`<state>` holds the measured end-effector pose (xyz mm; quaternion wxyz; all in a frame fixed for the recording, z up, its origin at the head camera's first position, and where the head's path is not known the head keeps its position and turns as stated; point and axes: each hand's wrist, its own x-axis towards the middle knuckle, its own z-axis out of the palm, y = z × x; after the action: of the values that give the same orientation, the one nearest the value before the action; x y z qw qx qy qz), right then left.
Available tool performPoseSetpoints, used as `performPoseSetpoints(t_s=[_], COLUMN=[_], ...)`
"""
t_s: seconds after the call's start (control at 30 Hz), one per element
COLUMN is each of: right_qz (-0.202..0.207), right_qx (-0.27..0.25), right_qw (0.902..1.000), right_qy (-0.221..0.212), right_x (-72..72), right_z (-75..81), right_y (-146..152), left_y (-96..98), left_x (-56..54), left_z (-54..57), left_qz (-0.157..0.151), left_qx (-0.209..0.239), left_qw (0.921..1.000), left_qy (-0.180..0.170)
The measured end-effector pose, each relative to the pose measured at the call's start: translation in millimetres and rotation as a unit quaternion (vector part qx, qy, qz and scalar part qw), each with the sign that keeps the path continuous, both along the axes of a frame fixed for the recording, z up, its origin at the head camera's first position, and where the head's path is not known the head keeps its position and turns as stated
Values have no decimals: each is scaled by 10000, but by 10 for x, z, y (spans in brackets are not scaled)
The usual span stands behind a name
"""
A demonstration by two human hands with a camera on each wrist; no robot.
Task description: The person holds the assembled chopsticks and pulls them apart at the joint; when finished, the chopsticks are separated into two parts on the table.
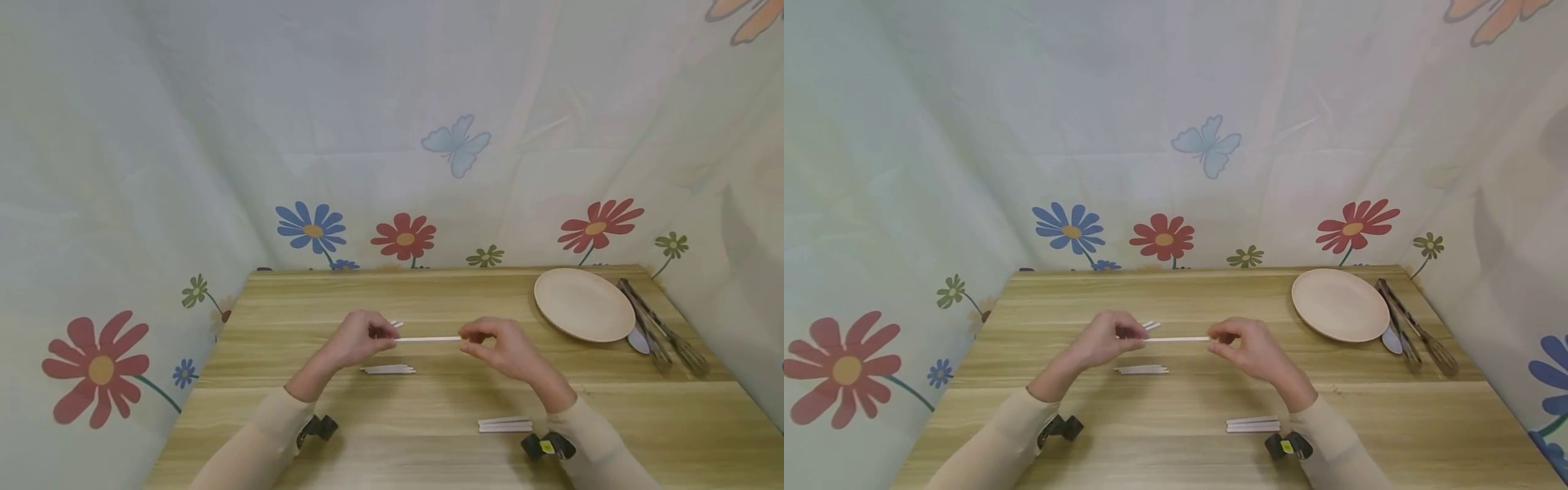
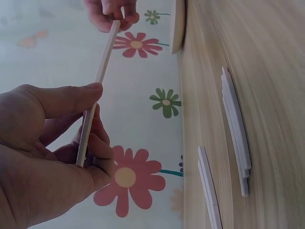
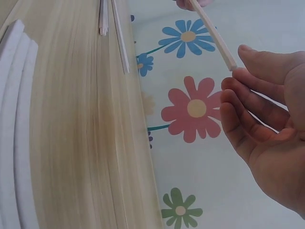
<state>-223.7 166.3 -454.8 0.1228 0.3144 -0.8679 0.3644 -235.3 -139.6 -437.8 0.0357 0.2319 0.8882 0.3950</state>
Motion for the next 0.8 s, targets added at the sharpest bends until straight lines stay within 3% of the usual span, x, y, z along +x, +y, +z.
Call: performPoseSetpoints(t_s=[0.37,0.53,0.7,0.8], right_qz=[180,151,-140,-151], right_qx=[-9,-117,-317,-330], right_qw=[9998,9985,9921,9899], right_qy=[-90,513,1209,1367], right_x=[0,3,11,-29], right_z=[50,31,10,-1], right_y=[-75,-114,-175,-154], left_y=[92,147,207,210], left_x=[34,65,90,85], left_z=[39,52,77,102], left_qz=[-196,-95,56,33], left_qx=[-64,-99,-85,-121], left_qw=[9995,9989,9978,9974], left_qy=[255,448,654,711])
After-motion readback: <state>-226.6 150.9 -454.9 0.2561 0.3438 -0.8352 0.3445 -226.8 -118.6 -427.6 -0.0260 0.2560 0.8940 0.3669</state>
